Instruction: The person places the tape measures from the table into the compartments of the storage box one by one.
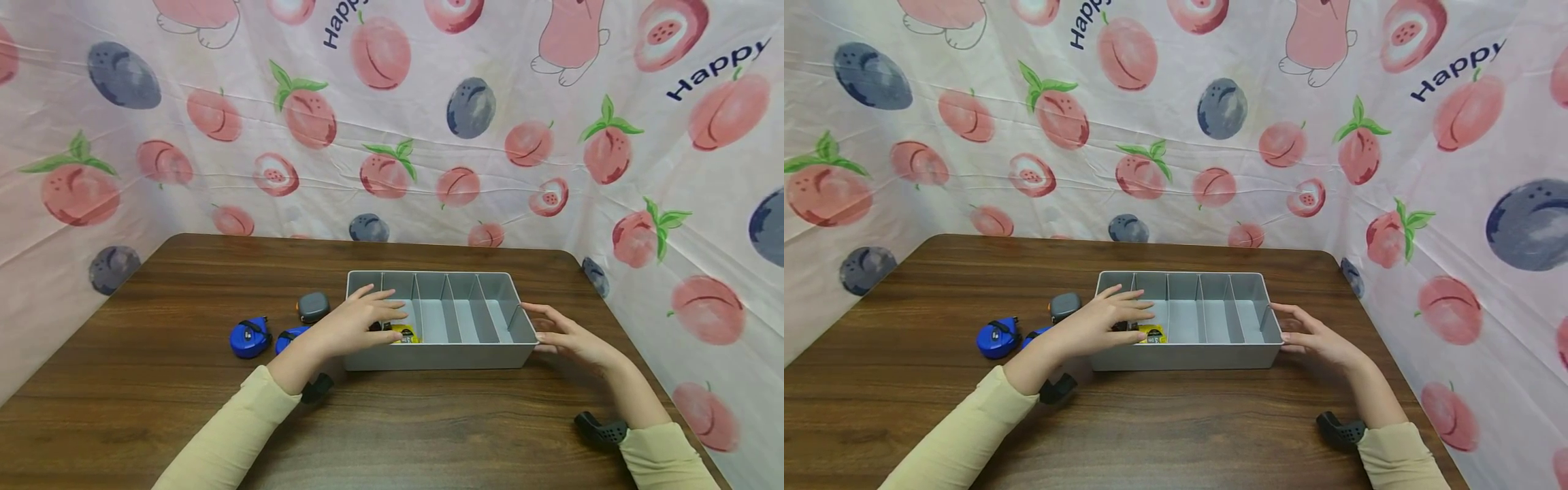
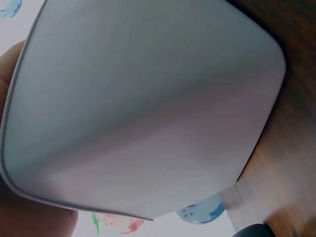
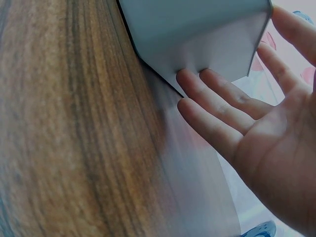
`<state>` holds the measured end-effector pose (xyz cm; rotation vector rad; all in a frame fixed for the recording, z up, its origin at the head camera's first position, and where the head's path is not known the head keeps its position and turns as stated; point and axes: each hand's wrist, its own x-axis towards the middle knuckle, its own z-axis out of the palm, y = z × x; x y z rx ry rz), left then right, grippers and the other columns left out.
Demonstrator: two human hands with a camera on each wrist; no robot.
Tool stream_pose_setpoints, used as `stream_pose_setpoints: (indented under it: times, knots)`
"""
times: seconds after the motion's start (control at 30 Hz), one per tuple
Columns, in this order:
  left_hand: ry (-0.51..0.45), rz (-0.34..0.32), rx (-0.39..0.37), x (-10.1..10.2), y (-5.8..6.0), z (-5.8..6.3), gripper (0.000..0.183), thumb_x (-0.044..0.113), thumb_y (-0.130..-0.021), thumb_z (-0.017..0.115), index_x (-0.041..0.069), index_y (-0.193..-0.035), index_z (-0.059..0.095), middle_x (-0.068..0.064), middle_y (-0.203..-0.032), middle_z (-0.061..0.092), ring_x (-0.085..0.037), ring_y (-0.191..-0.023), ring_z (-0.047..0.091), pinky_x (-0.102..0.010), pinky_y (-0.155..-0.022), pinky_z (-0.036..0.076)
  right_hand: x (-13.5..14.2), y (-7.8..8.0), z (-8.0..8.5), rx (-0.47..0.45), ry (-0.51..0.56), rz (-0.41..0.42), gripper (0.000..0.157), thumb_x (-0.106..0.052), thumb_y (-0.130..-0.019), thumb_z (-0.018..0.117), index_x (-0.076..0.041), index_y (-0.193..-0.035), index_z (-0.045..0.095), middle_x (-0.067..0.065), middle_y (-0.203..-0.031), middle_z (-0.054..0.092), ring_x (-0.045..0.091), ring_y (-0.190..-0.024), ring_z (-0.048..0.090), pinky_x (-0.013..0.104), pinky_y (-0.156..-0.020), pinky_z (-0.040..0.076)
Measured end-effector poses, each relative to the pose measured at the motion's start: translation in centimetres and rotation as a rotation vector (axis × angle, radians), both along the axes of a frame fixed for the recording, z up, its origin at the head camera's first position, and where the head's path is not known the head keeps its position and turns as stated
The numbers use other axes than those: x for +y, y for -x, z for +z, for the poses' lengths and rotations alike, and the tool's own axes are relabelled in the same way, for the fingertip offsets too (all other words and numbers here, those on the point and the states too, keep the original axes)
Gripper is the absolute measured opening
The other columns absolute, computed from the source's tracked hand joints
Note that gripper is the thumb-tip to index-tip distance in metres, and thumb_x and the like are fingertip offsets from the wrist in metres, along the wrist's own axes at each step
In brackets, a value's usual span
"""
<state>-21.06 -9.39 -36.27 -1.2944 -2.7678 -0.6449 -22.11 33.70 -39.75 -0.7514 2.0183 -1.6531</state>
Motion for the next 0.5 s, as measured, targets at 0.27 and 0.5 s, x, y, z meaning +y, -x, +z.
stream_pose_setpoints:
  times: [0.27, 0.5]
  knots:
    - [0.015, 0.034, 0.040, -0.2, -0.4, 0.7, 0.050, 0.039, -0.093, 0.062, 0.013, -0.135, 0.057, -0.005, -0.143, 0.046, -0.022, -0.140, 0.026, -0.050, -0.113, 0.007, -0.1, 0.0, 0.1, -0.001, 0.000, 0.002, 0.053, -0.002, -0.099, 0.044, -0.006, -0.149, 0.025, 0.041, -0.137, 0.025, 0.017, -0.116, 0.053, 0.031, -0.091, 0.047]
    - [0.014, 0.045, 0.056, -0.2, -0.7, 1.2, 0.053, 0.042, -0.093, 0.061, 0.016, -0.139, 0.053, -0.002, -0.148, 0.040, -0.023, -0.141, 0.022, -0.050, -0.113, 0.004, 0.0, 0.0, 0.0, 0.007, 0.008, 0.006, 0.053, -0.001, -0.099, 0.044, -0.005, -0.149, 0.025, 0.041, -0.136, 0.026, 0.017, -0.116, 0.053, 0.032, -0.091, 0.047]
